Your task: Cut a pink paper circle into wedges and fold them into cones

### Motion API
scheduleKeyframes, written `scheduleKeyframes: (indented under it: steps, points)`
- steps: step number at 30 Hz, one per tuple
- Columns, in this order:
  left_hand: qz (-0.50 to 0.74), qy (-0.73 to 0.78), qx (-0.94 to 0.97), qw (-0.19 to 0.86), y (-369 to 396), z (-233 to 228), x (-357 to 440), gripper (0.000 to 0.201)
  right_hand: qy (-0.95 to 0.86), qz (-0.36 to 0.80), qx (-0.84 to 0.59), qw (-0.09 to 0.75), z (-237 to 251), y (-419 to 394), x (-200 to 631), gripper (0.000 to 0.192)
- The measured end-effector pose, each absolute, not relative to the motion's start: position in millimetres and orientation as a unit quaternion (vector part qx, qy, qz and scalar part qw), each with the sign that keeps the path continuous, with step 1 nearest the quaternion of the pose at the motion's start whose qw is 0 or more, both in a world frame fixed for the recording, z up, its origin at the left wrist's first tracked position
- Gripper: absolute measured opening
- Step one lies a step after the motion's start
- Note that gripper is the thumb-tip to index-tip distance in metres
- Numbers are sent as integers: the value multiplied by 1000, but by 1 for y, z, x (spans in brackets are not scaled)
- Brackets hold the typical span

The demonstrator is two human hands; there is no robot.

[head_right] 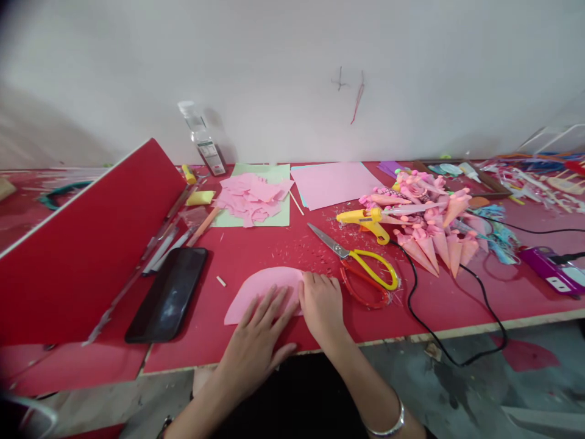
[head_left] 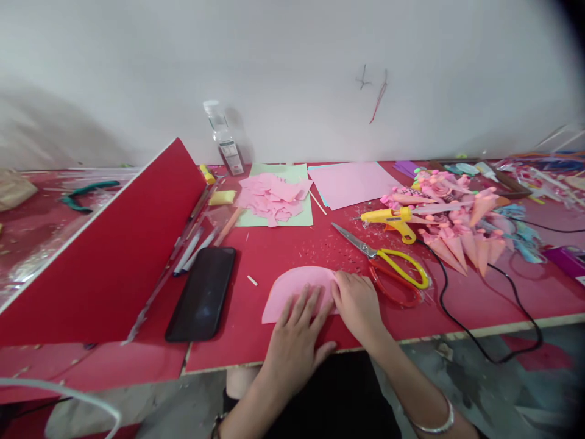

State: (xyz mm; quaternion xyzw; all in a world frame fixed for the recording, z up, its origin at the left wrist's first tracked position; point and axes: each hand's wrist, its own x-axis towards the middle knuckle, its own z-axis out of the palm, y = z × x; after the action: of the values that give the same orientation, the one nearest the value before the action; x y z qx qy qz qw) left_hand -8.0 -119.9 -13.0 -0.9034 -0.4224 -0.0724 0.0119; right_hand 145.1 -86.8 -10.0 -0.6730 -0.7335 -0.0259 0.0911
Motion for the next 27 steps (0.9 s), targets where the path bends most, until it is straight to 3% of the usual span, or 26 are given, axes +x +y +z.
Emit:
scheduleKeyframes:
  steps: [18,27]
  points:
    - [-6,-377,-919,-112,-120,-5,-32,72,-737,-58,-671,63,-13,-83,145,12]
    - [1,-422,-906,-40,-130,-5,-64,70,-734,-54,-674,59,-12,-83,145,11]
